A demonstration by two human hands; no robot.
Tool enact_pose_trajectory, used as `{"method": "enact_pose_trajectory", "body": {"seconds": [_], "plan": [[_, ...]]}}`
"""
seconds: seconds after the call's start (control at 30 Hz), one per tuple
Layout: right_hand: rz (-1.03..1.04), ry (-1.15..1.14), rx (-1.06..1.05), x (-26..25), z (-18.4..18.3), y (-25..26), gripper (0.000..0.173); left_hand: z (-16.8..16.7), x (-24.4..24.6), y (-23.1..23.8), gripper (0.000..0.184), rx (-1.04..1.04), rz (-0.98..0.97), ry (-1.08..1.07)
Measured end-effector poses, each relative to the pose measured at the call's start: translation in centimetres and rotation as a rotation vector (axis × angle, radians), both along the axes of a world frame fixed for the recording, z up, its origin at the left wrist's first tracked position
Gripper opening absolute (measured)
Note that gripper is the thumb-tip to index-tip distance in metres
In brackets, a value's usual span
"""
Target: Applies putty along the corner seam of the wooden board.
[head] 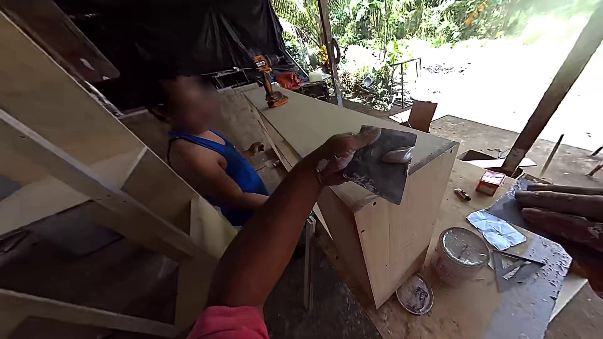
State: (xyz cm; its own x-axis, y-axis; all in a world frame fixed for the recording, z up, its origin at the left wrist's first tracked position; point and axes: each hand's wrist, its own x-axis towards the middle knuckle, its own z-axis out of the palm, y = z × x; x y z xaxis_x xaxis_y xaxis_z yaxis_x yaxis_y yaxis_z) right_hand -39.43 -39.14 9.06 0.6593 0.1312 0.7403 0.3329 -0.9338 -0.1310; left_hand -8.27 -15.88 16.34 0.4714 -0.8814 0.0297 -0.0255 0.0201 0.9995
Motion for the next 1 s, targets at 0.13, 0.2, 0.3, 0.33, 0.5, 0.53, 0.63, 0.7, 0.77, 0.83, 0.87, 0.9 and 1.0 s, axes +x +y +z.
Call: {"method": "enact_pose_trajectory", "body": {"seconds": [0.13, 0.2, 0.3, 0.33, 0.5, 0.53, 0.63, 0.7, 0.77, 0.83, 0.87, 0.9, 1.0], "plan": [[-0.064, -0.116, -0.269, 7.1, 4.0, 2.1, 0.034, 0.4, 2.8, -1.2, 0.036, 0.059, -0.087, -0.027], [-0.077, -0.121, -0.325, 10.1, 5.0, 2.4, 0.035, 0.7, 4.4, -1.8, 0.036, 0.078, -0.155, -0.034], [-0.1, -0.096, -0.355, 12.7, 5.6, 2.1, 0.035, 1.3, 6.1, -2.6, 0.034, 0.077, -0.196, -0.031], [-0.105, -0.091, -0.363, 13.1, 5.6, 2.1, 0.035, 1.4, 6.6, -3.0, 0.034, 0.068, -0.22, -0.023], [-0.101, -0.069, -0.47, 15.2, 5.2, 1.7, 0.037, 1.4, 7.0, -3.9, 0.033, 0.041, -0.248, -0.014], [-0.087, -0.049, -0.489, 15.4, 5.1, 1.5, 0.037, 1.4, 6.5, -4.0, 0.034, 0.039, -0.236, -0.035], [0.046, 0.046, -0.447, 15.2, 5.8, -0.8, 0.032, 1.3, 6.6, -4.3, 0.034, -0.007, -0.2, -0.029], [0.108, 0.131, -0.301, 14.7, 6.2, -2.9, 0.03, 0.8, 8.1, -4.2, 0.035, -0.11, -0.127, 0.07], [0.139, 0.164, -0.13, 14.4, 6.3, -5.1, 0.026, 0.3, 9.5, -3.2, 0.037, -0.191, -0.034, 0.13], [0.153, 0.184, -0.036, 14.5, 6.2, -7.2, 0.023, -1.6, 9.7, -1.2, 0.037, -0.167, 0.088, 0.125], [0.162, 0.203, -0.017, 14.6, 6.0, -8.2, 0.022, -2.6, 9.7, -0.5, 0.038, -0.126, 0.159, 0.119], [0.167, 0.221, -0.009, 14.9, 5.8, -9.1, 0.023, -2.9, 9.3, -0.3, 0.038, -0.1, 0.227, 0.128], [0.134, 0.256, -0.03, 15.6, 5.3, -10.6, 0.026, -2.5, 8.1, -0.3, 0.036, -0.105, 0.298, 0.162]]}}
